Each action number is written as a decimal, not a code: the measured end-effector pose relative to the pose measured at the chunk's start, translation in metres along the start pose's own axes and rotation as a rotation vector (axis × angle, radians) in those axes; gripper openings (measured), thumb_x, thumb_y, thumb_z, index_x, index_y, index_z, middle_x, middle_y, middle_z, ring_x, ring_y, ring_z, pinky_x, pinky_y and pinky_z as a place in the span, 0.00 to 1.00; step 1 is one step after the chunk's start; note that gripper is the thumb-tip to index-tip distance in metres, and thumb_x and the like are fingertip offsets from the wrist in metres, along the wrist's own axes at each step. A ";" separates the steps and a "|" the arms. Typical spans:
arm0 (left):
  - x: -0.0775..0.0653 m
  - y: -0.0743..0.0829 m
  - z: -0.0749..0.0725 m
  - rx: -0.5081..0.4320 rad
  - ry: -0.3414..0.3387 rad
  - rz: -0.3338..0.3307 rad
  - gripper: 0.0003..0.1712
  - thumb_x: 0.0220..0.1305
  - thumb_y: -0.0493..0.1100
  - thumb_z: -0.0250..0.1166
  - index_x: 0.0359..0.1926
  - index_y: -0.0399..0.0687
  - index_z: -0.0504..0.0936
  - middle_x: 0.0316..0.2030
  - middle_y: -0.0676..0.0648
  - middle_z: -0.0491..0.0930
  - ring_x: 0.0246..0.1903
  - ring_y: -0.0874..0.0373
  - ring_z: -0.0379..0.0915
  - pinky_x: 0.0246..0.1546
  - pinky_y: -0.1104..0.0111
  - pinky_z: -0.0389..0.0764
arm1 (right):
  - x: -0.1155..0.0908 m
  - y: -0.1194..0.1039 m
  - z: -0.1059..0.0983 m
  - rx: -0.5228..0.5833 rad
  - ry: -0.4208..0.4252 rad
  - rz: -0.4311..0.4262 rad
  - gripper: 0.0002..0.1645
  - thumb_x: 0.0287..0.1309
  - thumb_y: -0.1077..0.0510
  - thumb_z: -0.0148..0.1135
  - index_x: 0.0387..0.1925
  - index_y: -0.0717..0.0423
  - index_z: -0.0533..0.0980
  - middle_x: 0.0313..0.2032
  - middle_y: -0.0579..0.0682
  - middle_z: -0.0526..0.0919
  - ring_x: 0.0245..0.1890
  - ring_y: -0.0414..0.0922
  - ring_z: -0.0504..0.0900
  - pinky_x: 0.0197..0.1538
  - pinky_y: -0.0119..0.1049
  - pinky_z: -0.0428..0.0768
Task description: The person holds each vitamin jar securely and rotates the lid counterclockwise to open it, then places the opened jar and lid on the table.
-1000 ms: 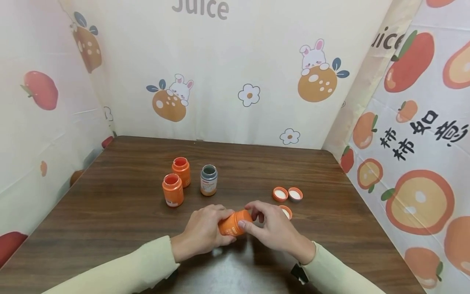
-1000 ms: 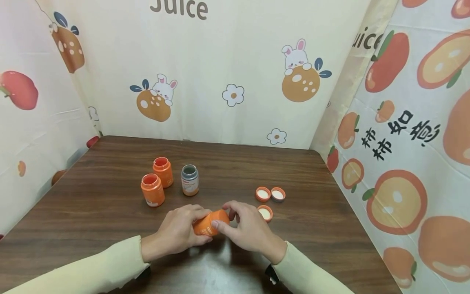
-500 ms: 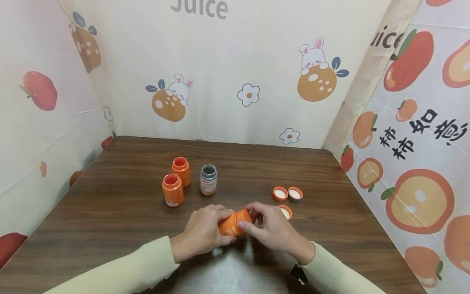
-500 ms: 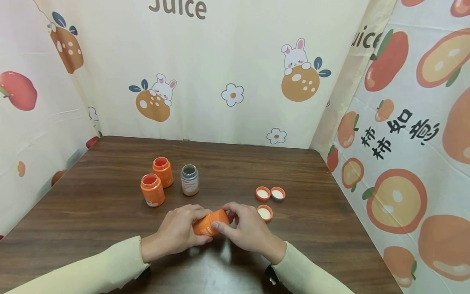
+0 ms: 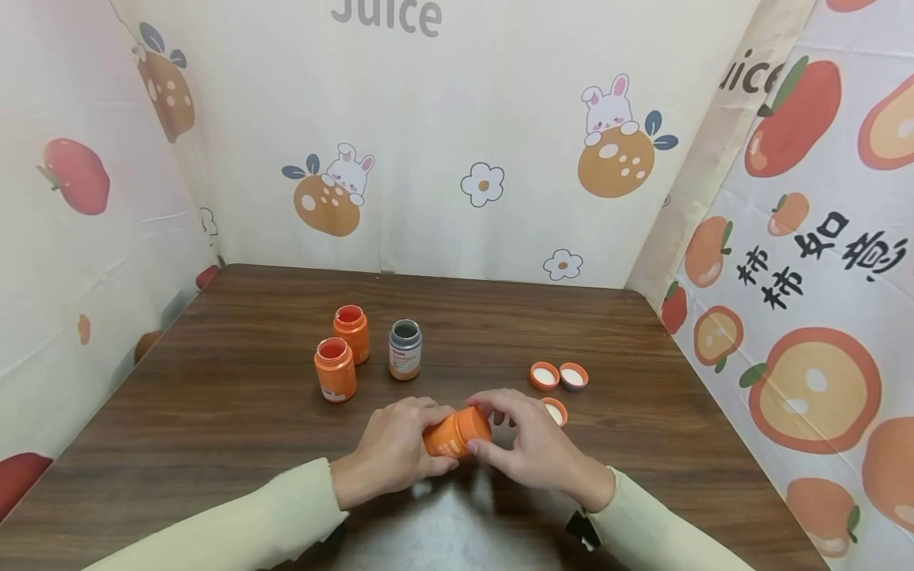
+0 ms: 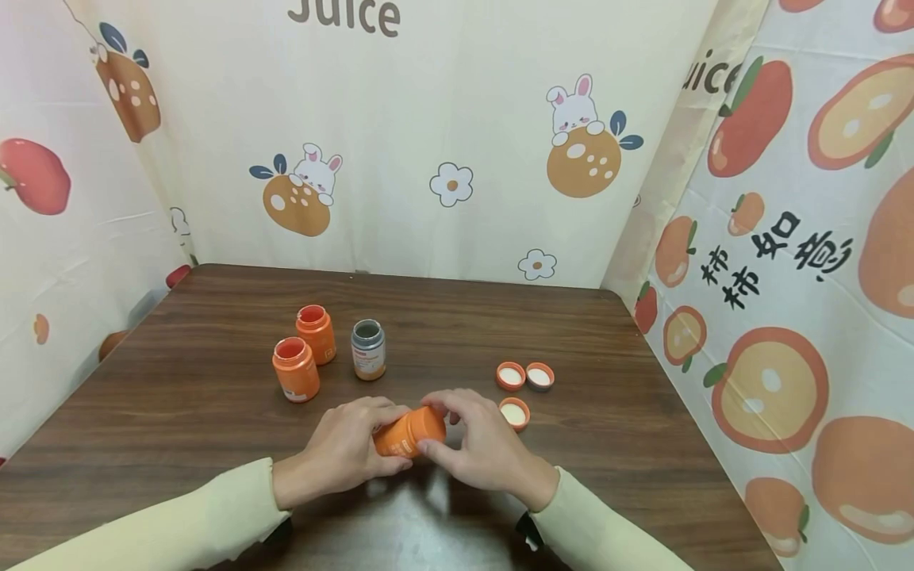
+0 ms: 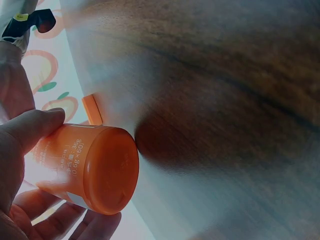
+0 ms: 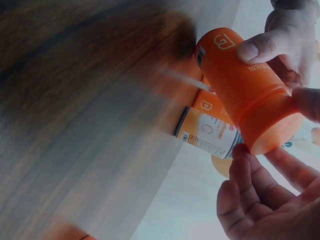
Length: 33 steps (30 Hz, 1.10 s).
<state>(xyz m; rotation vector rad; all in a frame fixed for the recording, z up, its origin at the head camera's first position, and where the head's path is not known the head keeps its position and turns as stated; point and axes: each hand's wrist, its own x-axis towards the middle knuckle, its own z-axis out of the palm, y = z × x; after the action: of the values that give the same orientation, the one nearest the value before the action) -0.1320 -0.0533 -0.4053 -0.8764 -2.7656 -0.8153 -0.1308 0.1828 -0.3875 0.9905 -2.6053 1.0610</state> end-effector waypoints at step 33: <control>0.000 0.000 0.000 0.010 0.006 0.007 0.31 0.45 0.59 0.83 0.51 0.59 0.87 0.40 0.58 0.83 0.34 0.64 0.74 0.29 0.66 0.73 | 0.000 -0.003 -0.004 -0.003 0.000 -0.033 0.29 0.59 0.46 0.75 0.61 0.42 0.77 0.50 0.38 0.81 0.43 0.45 0.78 0.45 0.44 0.80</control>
<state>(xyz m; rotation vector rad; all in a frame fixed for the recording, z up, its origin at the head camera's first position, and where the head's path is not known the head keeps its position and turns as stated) -0.1315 -0.0533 -0.4049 -0.8792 -2.7577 -0.8006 -0.1292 0.1838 -0.3835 1.0295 -2.5803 1.0484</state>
